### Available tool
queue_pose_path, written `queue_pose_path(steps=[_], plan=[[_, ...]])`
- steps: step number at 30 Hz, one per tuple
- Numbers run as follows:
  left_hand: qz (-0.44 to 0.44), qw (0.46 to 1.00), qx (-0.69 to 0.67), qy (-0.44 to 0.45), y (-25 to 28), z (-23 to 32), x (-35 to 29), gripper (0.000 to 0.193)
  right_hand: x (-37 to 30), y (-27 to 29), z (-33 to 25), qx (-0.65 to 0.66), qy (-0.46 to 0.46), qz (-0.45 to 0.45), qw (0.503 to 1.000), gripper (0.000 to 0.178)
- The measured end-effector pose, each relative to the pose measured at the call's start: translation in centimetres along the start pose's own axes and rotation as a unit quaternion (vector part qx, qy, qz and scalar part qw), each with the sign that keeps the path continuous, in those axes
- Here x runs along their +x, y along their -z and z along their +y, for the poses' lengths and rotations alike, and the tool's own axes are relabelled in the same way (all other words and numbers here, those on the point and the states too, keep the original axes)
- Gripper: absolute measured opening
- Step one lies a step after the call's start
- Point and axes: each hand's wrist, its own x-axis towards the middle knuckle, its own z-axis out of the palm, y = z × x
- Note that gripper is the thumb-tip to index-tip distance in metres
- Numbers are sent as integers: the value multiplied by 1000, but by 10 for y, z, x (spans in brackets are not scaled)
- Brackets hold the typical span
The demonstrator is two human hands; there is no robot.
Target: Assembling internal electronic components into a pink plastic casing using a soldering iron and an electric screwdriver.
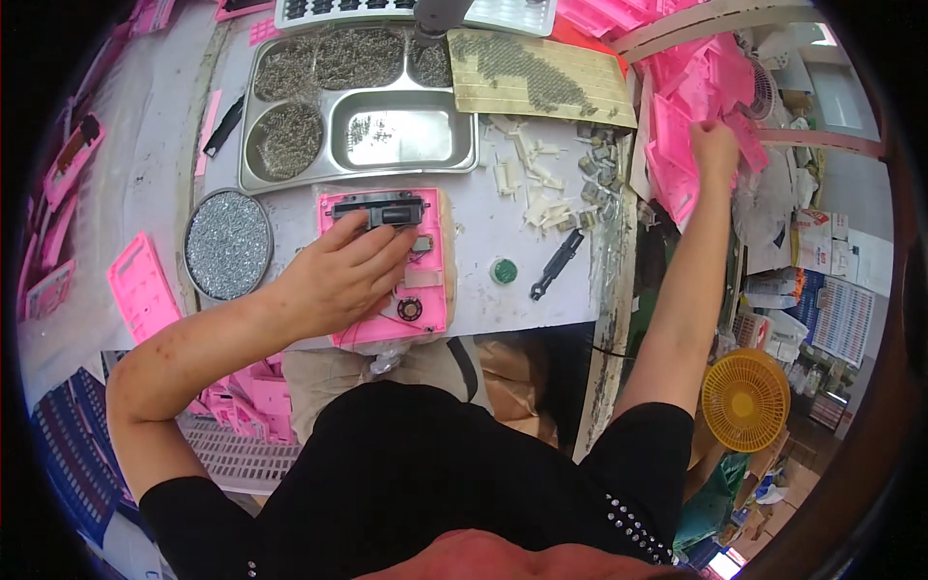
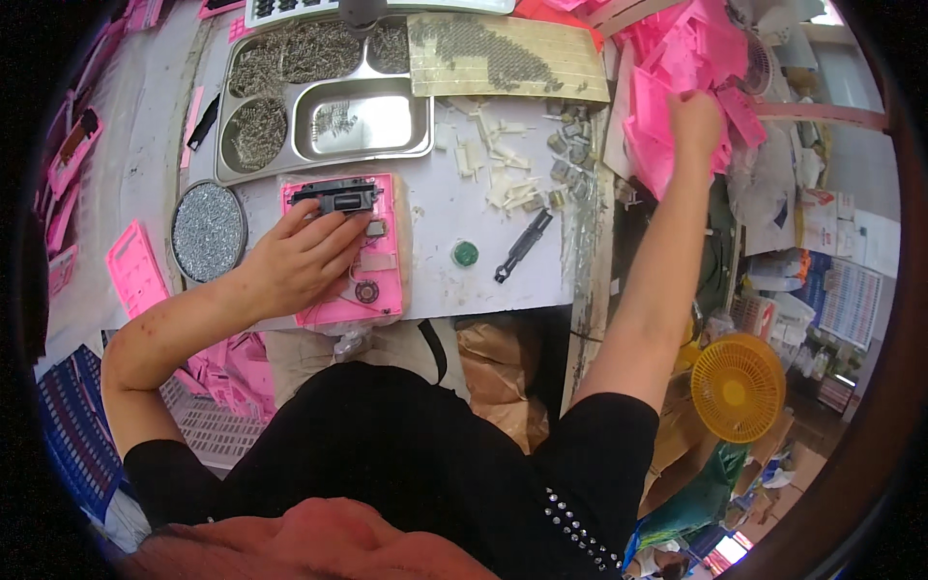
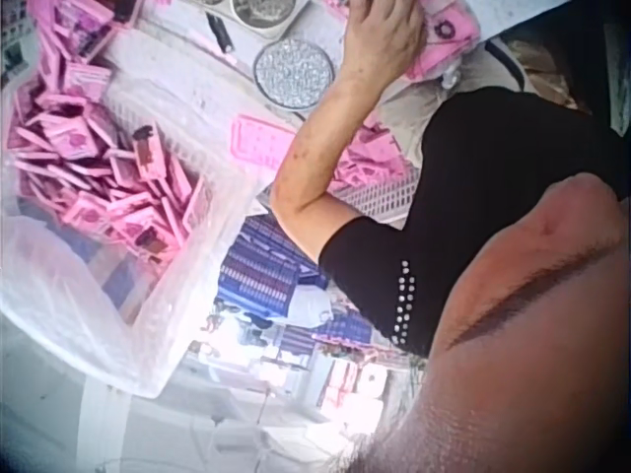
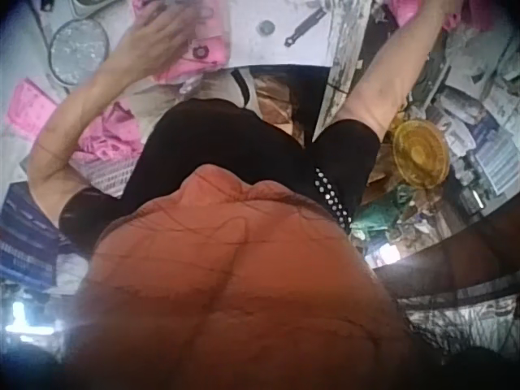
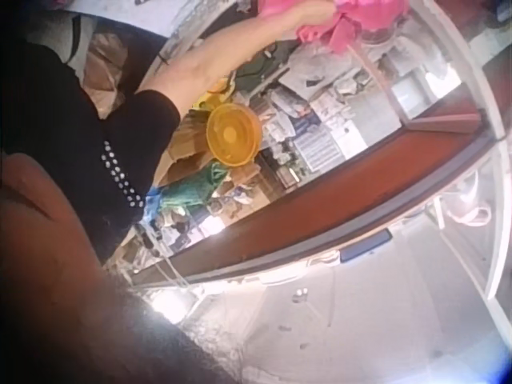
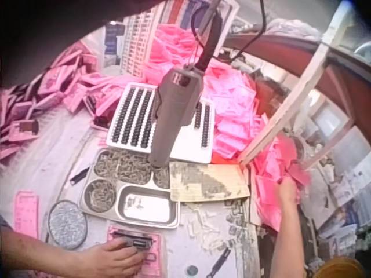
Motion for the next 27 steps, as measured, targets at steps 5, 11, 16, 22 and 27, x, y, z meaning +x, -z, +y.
queue_pose_path(steps=[5, 11, 16, 22, 27], plan=[[-26, 998, -30, 41, -2, 7, 4, 52, -51, 75, 7, 237, 1, 121, 964, 30], [-8, 993, -87, 85, -3, 15, -3, 53, -217, 119, -46, 702, -73, 116, 699, 30], [108, 977, -169, 72, -3, 3, -18, 58, -316, 116, -119, 808, -104, 77, 574, 40], [176, 568, -731, 336, 29, 25, 0, 55, -352, 97, -220, 877, 12, -94, 471, 47], [310, 462, -740, 378, 41, 15, 11, 56, -316, 113, -238, 828, 81, -284, 477, 58]])
